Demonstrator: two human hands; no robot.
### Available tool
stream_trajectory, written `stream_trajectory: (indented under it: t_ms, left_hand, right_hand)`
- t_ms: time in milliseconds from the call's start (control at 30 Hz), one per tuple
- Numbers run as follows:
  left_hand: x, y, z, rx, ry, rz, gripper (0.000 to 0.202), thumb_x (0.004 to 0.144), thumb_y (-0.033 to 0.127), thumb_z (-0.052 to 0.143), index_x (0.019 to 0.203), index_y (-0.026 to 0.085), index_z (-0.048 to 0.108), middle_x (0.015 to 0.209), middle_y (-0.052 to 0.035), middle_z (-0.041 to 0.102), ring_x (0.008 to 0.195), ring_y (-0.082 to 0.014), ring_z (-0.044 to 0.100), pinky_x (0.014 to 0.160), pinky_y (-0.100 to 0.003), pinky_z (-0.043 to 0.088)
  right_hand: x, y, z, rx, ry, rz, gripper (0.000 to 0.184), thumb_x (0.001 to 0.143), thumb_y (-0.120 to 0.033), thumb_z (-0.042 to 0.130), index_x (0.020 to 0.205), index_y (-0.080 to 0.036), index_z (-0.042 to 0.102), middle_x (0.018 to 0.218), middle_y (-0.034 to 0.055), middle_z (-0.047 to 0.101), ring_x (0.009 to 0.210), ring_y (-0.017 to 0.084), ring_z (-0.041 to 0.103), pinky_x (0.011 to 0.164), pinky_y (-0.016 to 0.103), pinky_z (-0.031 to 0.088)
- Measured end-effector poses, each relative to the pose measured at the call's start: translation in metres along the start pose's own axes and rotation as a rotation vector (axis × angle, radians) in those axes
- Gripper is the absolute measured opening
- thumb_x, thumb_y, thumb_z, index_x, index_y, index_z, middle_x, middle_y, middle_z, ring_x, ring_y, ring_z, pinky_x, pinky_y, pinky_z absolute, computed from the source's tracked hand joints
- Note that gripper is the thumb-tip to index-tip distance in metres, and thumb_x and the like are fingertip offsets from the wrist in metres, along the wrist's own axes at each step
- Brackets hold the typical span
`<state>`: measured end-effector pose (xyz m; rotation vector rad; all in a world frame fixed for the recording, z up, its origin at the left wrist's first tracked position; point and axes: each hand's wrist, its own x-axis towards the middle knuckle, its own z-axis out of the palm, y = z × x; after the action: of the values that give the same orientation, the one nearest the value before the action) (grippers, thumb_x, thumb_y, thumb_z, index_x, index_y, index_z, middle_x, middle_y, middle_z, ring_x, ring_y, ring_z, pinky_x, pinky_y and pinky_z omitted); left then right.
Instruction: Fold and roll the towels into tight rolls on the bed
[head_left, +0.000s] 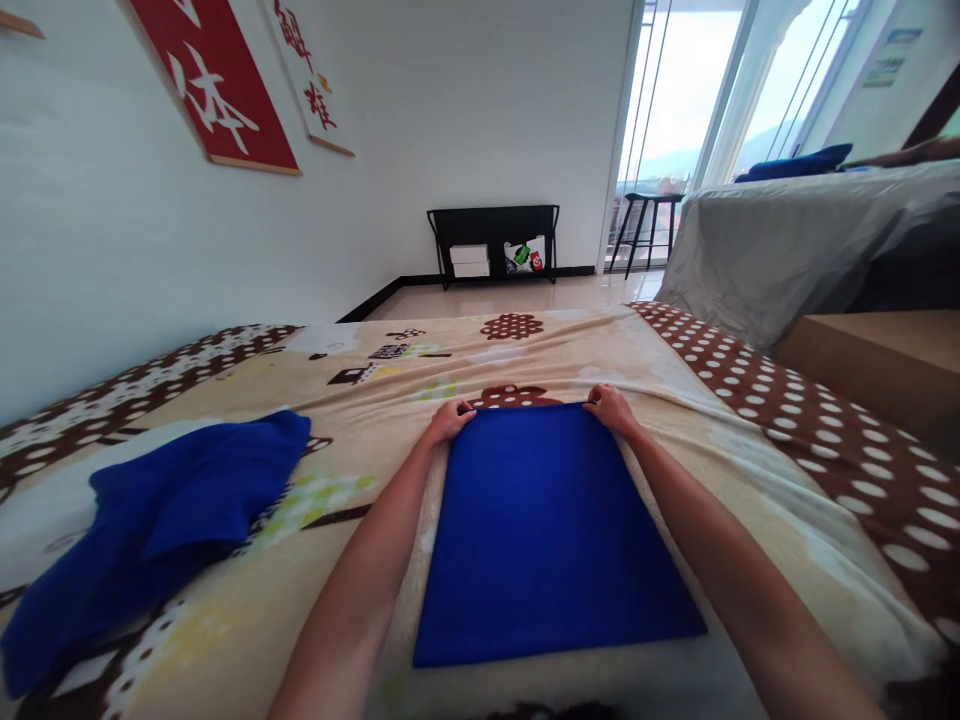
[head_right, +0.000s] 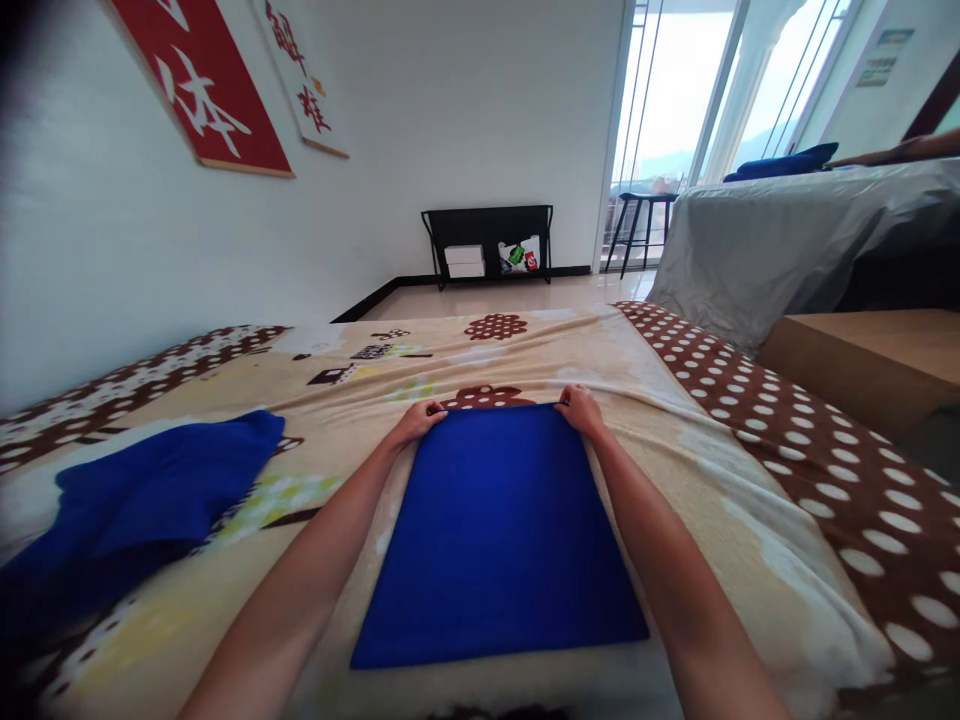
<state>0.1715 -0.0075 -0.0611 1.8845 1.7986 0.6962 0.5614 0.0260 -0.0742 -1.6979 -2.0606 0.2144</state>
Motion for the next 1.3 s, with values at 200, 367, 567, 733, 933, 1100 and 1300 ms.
stream_trajectory:
  t_ms: [200, 367, 567, 733, 933, 1100, 1300]
  left_hand:
    - [-0.001, -0.001, -0.003, -0.099, 0.015, -0.049, 0.032, 0.093, 0.038, 0.061, 0.115, 0.014, 0.061, 0.111, -0.0071, 0.065, 0.094, -0.019, 0.065, 0.081, -0.038, 0.057]
    - [0.001, 0.003, 0.001, -0.027, 0.09, -0.081, 0.031, 0.093, 0.04, 0.061, 0.107, 0.013, 0.063, 0.101, -0.0051, 0.066, 0.086, -0.0165, 0.064, 0.077, -0.035, 0.056]
    - [-0.014, 0.015, 0.001, 0.2, 0.217, -0.062, 0.028, 0.087, 0.043, 0.065, 0.092, 0.015, 0.065, 0.093, -0.0077, 0.068, 0.094, -0.024, 0.063, 0.089, -0.042, 0.047]
    - [-0.033, 0.048, 0.011, 0.345, 0.27, 0.066, 0.039, 0.097, 0.037, 0.044, 0.126, 0.015, 0.058, 0.134, -0.0208, 0.056, 0.133, -0.0348, 0.043, 0.109, -0.051, 0.028]
    - [-0.055, 0.076, 0.053, 0.4, -0.025, 0.321, 0.052, 0.096, 0.049, 0.044, 0.146, 0.033, 0.043, 0.157, 0.0011, 0.039, 0.146, -0.0195, 0.03, 0.119, -0.033, 0.022]
    - [-0.071, 0.052, 0.039, 0.464, -0.011, 0.191, 0.059, 0.099, 0.053, 0.031, 0.152, 0.027, 0.033, 0.162, -0.0063, 0.025, 0.15, -0.0247, 0.02, 0.121, -0.05, 0.014]
    - [-0.093, 0.077, 0.026, 0.527, 0.061, 0.139, 0.06, 0.099, 0.046, 0.036, 0.153, 0.019, 0.032, 0.16, -0.0159, 0.027, 0.149, -0.0322, 0.023, 0.119, -0.062, 0.006]
  right_hand:
    - [0.004, 0.003, -0.004, 0.026, -0.006, 0.033, 0.029, 0.095, -0.038, 0.058, 0.113, -0.014, 0.062, 0.108, 0.0064, 0.064, 0.093, 0.016, 0.063, 0.083, 0.037, 0.055]
    - [0.001, 0.001, -0.003, 0.001, 0.004, 0.06, 0.029, 0.096, -0.038, 0.058, 0.111, -0.014, 0.062, 0.106, 0.006, 0.064, 0.093, 0.016, 0.063, 0.084, 0.036, 0.055]
    - [-0.016, -0.008, -0.011, -0.074, 0.019, 0.054, 0.024, 0.096, -0.034, 0.055, 0.109, -0.015, 0.063, 0.104, 0.008, 0.066, 0.096, 0.019, 0.062, 0.087, 0.038, 0.049]
    - [-0.028, -0.045, -0.022, -0.139, 0.073, -0.02, 0.035, 0.098, -0.026, 0.043, 0.126, -0.011, 0.059, 0.132, 0.0243, 0.054, 0.128, 0.034, 0.045, 0.107, 0.05, 0.032]
    - [-0.058, -0.099, 0.013, -0.107, -0.144, -0.307, 0.056, 0.099, -0.056, 0.036, 0.15, -0.033, 0.038, 0.157, -0.0005, 0.036, 0.145, 0.018, 0.029, 0.118, 0.034, 0.022]
    - [-0.071, -0.051, -0.001, -0.135, -0.182, -0.16, 0.068, 0.099, -0.062, 0.023, 0.154, -0.024, 0.032, 0.161, 0.0073, 0.026, 0.149, 0.023, 0.021, 0.121, 0.046, 0.015]
    - [-0.086, -0.062, -0.03, -0.154, -0.092, -0.08, 0.07, 0.1, -0.056, 0.029, 0.154, -0.011, 0.03, 0.16, 0.0189, 0.019, 0.151, 0.032, 0.01, 0.119, 0.06, 0.004]
